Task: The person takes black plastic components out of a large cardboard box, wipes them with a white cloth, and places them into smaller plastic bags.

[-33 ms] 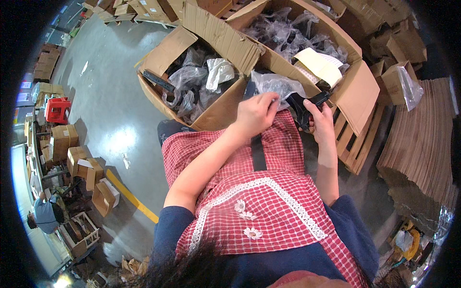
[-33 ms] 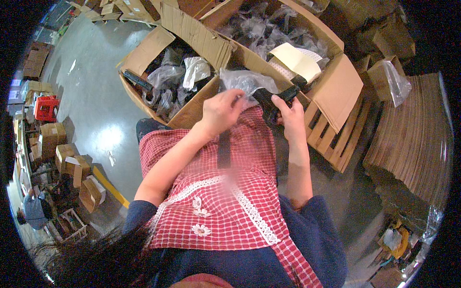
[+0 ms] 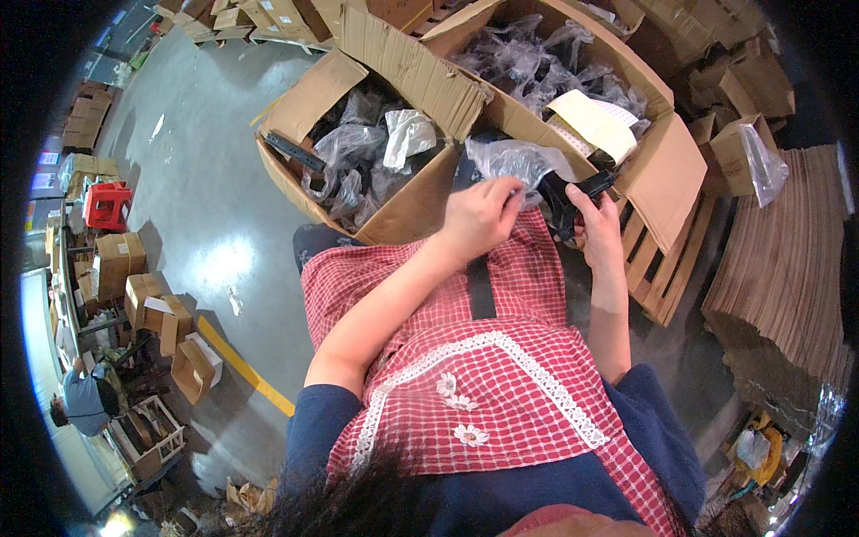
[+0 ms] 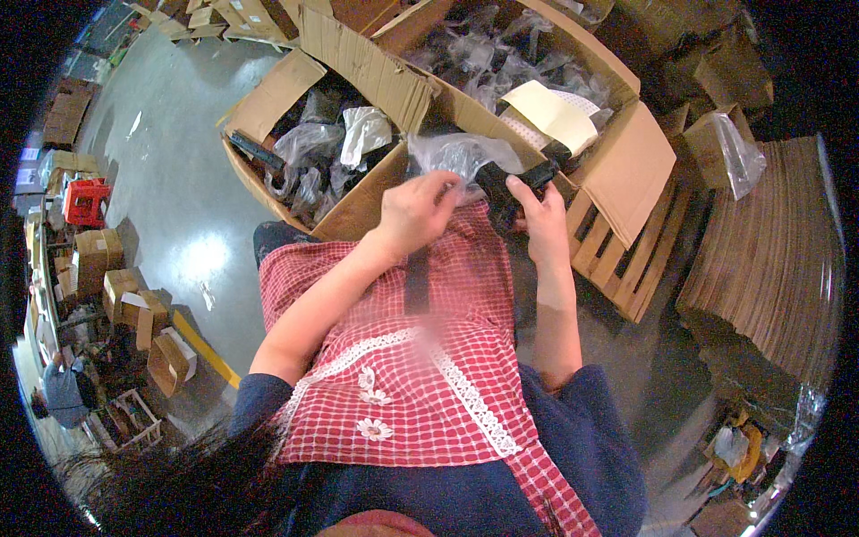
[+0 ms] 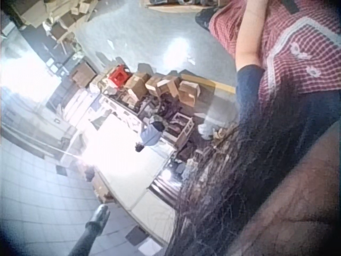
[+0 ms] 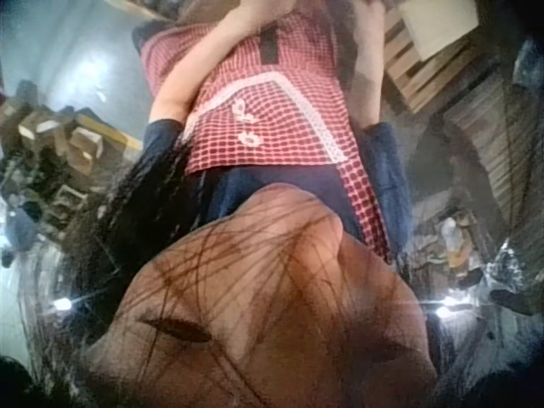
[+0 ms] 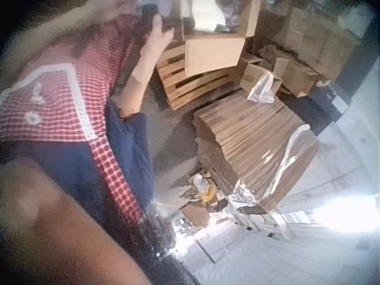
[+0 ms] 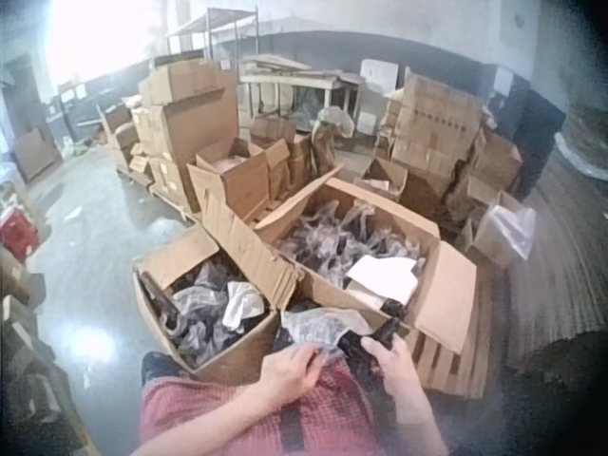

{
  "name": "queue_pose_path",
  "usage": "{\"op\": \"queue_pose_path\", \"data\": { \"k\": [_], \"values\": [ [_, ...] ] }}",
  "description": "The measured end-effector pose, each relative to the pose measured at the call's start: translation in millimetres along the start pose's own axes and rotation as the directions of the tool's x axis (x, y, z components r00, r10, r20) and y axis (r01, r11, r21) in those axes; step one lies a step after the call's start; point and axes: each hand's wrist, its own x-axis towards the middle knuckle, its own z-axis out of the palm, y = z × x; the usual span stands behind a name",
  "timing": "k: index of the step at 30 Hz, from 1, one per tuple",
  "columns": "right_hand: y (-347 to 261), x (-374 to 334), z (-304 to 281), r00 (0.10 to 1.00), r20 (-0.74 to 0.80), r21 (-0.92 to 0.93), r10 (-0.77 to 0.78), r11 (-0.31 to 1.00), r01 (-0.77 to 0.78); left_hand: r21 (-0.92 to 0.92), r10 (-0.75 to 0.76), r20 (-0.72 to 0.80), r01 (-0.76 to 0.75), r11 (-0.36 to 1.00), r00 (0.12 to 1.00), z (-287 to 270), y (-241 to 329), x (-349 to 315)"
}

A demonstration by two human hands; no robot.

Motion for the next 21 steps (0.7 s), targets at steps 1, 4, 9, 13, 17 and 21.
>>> {"op": "queue_pose_path", "data": {
  "k": [1, 4, 9, 13, 17, 21],
  "values": [
    [0.9, -0.1, 3.2, 1.000, -0.016, 0.076, 0.017, 0.997, -0.016, -0.014, 0.013, 0.020, -0.013, 1.000, 1.000, 3.6, 3.4, -2.7],
    [1.2, -2.5, 7.0, 0.993, -0.018, 0.199, 0.113, 0.974, -0.107, -0.064, -0.031, 0.083, 0.037, 0.997, 0.996, 9.0, 12.3, -11.7],
    [33.6, 25.4, -4.5, 0.984, -0.057, 0.328, 0.167, 0.934, -0.139, -0.117, -0.142, 0.183, 0.165, 0.979, 0.973, 13.4, 12.9, -11.1],
    [41.7, 32.9, 3.0, 0.992, -0.063, 0.489, 0.110, 0.870, -0.065, -0.223, -0.226, 0.181, 0.263, 0.939, 0.957, 20.9, 7.6, -13.6],
    [50.1, 29.3, 7.7, 0.990, -0.141, 0.359, -0.006, 0.932, 0.057, -0.255, -0.244, 0.120, 0.268, 0.929, 0.962, 21.4, 9.4, -7.6],
    [52.8, 26.2, 13.3, 0.987, -0.158, 0.259, -0.038, 0.963, 0.078, -0.329, -0.290, 0.048, 0.290, 0.899, 0.956, 16.2, 9.8, 0.8]
  ]
}}
